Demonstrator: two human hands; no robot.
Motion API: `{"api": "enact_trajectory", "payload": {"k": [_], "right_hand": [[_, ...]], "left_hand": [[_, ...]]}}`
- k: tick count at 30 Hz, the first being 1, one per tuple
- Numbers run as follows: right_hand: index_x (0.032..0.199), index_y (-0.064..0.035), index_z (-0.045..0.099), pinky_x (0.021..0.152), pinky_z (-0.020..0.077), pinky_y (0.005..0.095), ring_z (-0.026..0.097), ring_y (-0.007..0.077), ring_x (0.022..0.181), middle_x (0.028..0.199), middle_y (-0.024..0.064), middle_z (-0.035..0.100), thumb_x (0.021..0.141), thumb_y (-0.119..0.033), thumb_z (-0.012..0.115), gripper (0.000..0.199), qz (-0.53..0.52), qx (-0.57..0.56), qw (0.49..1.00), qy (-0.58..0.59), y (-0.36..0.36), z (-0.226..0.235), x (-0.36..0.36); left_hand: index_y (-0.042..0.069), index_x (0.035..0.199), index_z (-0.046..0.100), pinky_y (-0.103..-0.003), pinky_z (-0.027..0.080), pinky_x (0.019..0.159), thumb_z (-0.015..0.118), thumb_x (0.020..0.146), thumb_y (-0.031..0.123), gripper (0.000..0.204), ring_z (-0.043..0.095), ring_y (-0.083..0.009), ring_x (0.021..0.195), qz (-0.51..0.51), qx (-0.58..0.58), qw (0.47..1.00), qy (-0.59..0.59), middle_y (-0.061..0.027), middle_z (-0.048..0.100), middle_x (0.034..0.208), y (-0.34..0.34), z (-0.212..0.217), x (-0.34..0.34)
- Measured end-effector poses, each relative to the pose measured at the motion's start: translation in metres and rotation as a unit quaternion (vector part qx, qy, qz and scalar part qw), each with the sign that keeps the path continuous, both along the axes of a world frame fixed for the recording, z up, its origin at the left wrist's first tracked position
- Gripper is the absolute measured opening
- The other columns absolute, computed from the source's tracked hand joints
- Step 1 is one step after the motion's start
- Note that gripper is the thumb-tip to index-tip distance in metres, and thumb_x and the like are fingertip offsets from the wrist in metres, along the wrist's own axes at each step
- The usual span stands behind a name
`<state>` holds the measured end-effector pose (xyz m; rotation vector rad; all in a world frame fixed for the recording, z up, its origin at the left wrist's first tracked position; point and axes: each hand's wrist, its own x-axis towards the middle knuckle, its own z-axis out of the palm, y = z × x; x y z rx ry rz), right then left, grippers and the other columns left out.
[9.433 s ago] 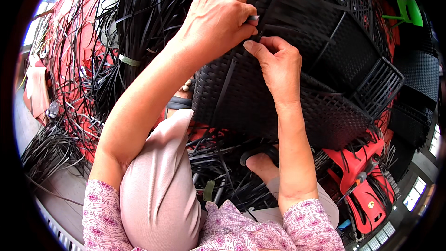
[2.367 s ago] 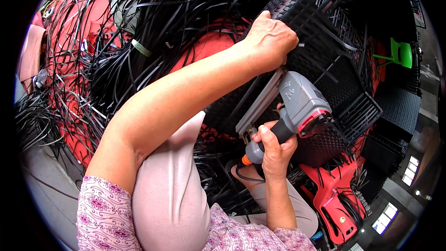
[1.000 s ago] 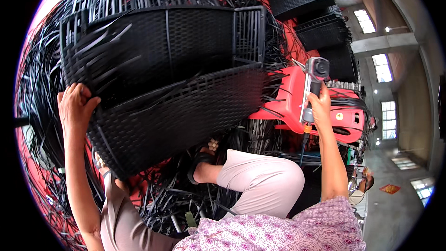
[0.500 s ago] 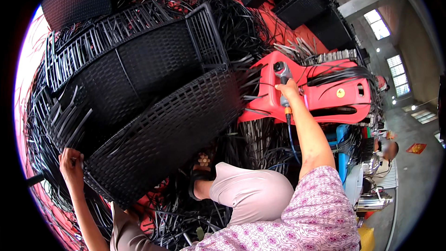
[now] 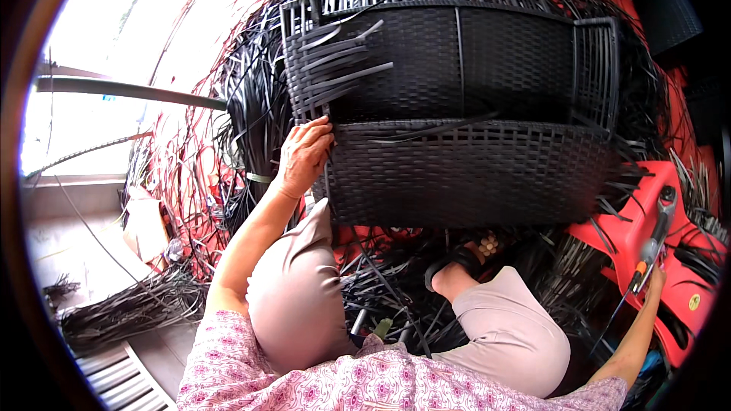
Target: The person weaves dark plastic strips through a wicker frame, using a small tool to guide the material and a staple gun to secure the ends.
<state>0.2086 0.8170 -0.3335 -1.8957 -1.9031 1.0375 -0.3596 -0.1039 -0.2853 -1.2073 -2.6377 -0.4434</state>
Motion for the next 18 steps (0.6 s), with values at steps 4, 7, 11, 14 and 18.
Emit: {"api": "enact_trajectory", "payload": {"k": [4, 7, 11, 14, 18], "right_hand": [[0.088, -0.0061, 0.065, 0.051, 0.0497, 0.0395, 0.065, 0.0251, 0.06, 0.073, 0.0094, 0.067, 0.095, -0.038, 0.061, 0.033, -0.019, 0.028, 0.999, 0.003, 0.038, 0.006, 0.013], [0.089, -0.0057, 0.066, 0.053, 0.0501, 0.0408, 0.066, 0.0264, 0.062, 0.075, 0.0101, 0.068, 0.095, -0.038, 0.06, 0.033, -0.019, 0.041, 0.998, -0.031, 0.03, -0.001, -0.002], [0.091, -0.0052, 0.067, 0.055, 0.0507, 0.0426, 0.067, 0.0282, 0.065, 0.078, 0.0111, 0.069, 0.094, -0.038, 0.06, 0.034, -0.023, 0.091, 0.992, -0.084, 0.026, 0.017, -0.003], [0.093, -0.0049, 0.067, 0.057, 0.0511, 0.0439, 0.067, 0.0295, 0.067, 0.08, 0.0118, 0.069, 0.094, -0.039, 0.06, 0.035, -0.024, 0.126, 0.983, -0.128, 0.022, 0.022, 0.004], [0.095, -0.0044, 0.068, 0.06, 0.0516, 0.0456, 0.068, 0.0312, 0.07, 0.083, 0.0128, 0.07, 0.094, -0.039, 0.06, 0.036, -0.016, 0.174, 0.966, -0.193, 0.023, 0.029, 0.009]], "left_hand": [[0.003, 0.105, 0.068, -0.042, 0.049, 0.093, 0.067, 0.071, 0.001, 0.034, 0.06, -0.0286, 0.121, 0.001, 0.017, 1.0, 0.008, -0.0102, 0.067, 0.119, 0.011, -0.014, 0.0], [0.003, 0.106, 0.068, -0.043, 0.049, 0.094, 0.067, 0.071, 0.001, 0.035, 0.059, -0.0283, 0.123, 0.018, -0.011, 1.0, 0.005, -0.0097, 0.066, 0.121, 0.007, -0.005, 0.006], [0.004, 0.106, 0.067, -0.042, 0.049, 0.097, 0.067, 0.071, 0.0, 0.035, 0.058, -0.0284, 0.124, 0.029, -0.015, 0.999, 0.0, -0.0095, 0.065, 0.123, 0.004, -0.011, 0.007], [0.003, 0.106, 0.067, -0.042, 0.049, 0.099, 0.066, 0.069, -0.001, 0.037, 0.057, -0.0291, 0.126, 0.024, -0.003, 1.0, -0.003, -0.01, 0.065, 0.123, 0.006, -0.009, 0.005], [0.002, 0.101, 0.068, -0.041, 0.052, 0.097, 0.069, 0.075, -0.003, 0.026, 0.064, -0.0317, 0.115, 0.048, 0.087, 0.994, -0.04, -0.0121, 0.068, 0.112, 0.009, -0.01, 0.005]]}}
